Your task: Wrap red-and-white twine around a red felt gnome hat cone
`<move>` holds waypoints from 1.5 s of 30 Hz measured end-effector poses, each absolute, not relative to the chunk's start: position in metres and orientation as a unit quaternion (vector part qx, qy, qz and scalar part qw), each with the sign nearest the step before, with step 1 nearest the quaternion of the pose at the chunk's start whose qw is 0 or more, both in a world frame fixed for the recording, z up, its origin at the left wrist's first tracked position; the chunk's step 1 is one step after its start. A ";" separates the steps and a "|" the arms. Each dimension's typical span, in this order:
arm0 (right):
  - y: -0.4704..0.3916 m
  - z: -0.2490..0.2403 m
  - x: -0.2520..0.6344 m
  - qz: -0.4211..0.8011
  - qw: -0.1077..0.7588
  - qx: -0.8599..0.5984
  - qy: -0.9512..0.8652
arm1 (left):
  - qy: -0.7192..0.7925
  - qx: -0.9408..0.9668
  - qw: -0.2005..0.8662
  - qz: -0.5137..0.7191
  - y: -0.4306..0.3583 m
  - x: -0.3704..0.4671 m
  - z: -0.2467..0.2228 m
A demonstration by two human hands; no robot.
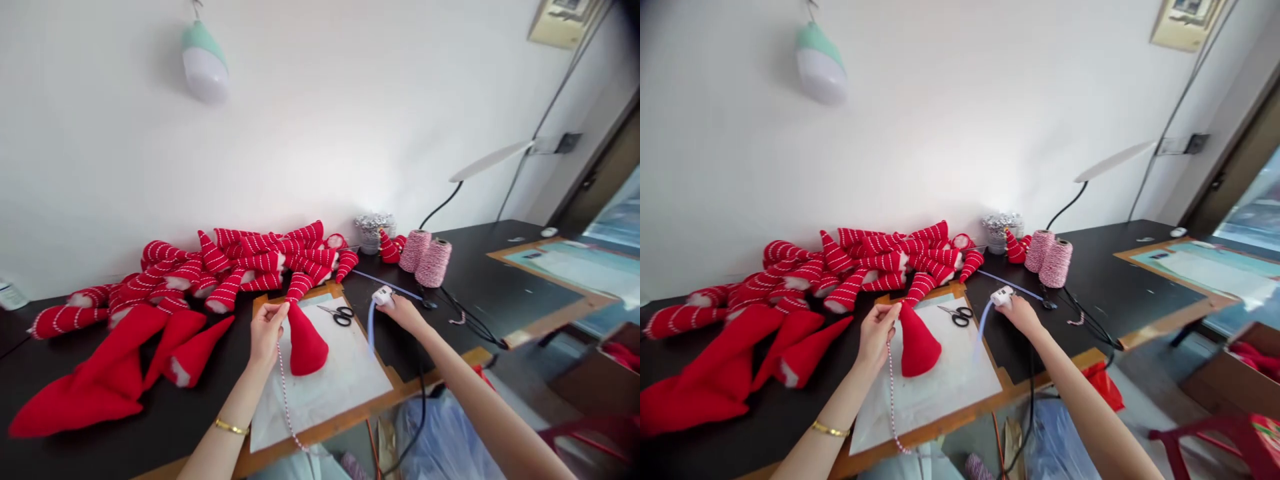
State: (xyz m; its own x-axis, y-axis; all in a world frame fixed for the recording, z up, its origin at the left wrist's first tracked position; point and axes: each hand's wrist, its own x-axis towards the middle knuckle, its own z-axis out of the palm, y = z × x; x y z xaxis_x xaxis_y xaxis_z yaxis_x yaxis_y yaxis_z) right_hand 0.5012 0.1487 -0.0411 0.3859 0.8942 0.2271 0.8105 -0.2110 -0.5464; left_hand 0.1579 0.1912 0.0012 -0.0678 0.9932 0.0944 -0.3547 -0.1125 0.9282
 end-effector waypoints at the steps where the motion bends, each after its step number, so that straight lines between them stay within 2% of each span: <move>1: 0.145 -0.040 0.508 0.062 0.302 -0.784 -0.539 | 0.383 0.421 0.539 0.621 0.189 0.160 0.002; 7: 0.121 -0.010 0.487 0.024 0.307 -0.770 -0.559 | 0.360 0.453 0.550 0.602 0.151 0.170 0.030; 10: 0.094 0.013 0.444 0.072 0.358 -0.673 -0.643 | 0.340 0.465 0.593 0.562 0.115 0.170 0.048; 12: 0.070 0.026 0.409 0.278 0.438 -0.489 -0.701 | 0.321 0.468 0.629 0.532 0.092 0.170 0.057; 14: 0.045 0.034 0.376 0.469 0.428 -0.340 -0.693 | 0.302 0.469 0.656 0.508 0.073 0.170 0.063; 16: 0.023 0.037 0.348 0.575 0.414 -0.283 -0.646 | 0.299 0.476 0.664 0.494 0.059 0.168 0.065; 18: 0.005 0.033 0.327 0.621 0.436 -0.289 -0.583 | 0.313 0.489 0.656 0.483 0.050 0.163 0.062; 21: -0.011 0.021 0.306 0.627 0.491 -0.325 -0.509 | 0.366 0.507 0.608 0.490 0.037 0.147 0.050; 24: -0.020 0.012 0.293 0.573 0.538 -0.360 -0.502 | 0.429 0.528 0.528 0.508 0.016 0.129 0.035; 28: -0.033 0.008 0.279 0.450 0.586 -0.399 -0.543 | 0.430 0.609 0.514 0.425 -0.025 0.119 0.019; 31: -0.044 0.006 0.271 0.449 0.604 -0.383 -0.535 | 0.446 0.626 0.492 0.409 -0.049 0.120 0.015; 33: -0.048 0.005 0.270 0.489 0.608 -0.353 -0.518 | 0.429 0.618 0.522 0.402 -0.059 0.119 0.017; 38: -0.041 0.001 0.273 0.615 0.570 -0.272 -0.473 | 0.298 0.557 0.701 0.332 -0.067 0.102 0.024; 41: -0.032 0.000 0.273 0.639 0.556 -0.252 -0.468 | 0.270 0.555 0.720 0.318 -0.062 0.091 0.024; 45: -0.023 -0.003 0.270 0.649 0.543 -0.239 -0.477 | 0.274 0.591 0.695 0.304 -0.050 0.080 0.024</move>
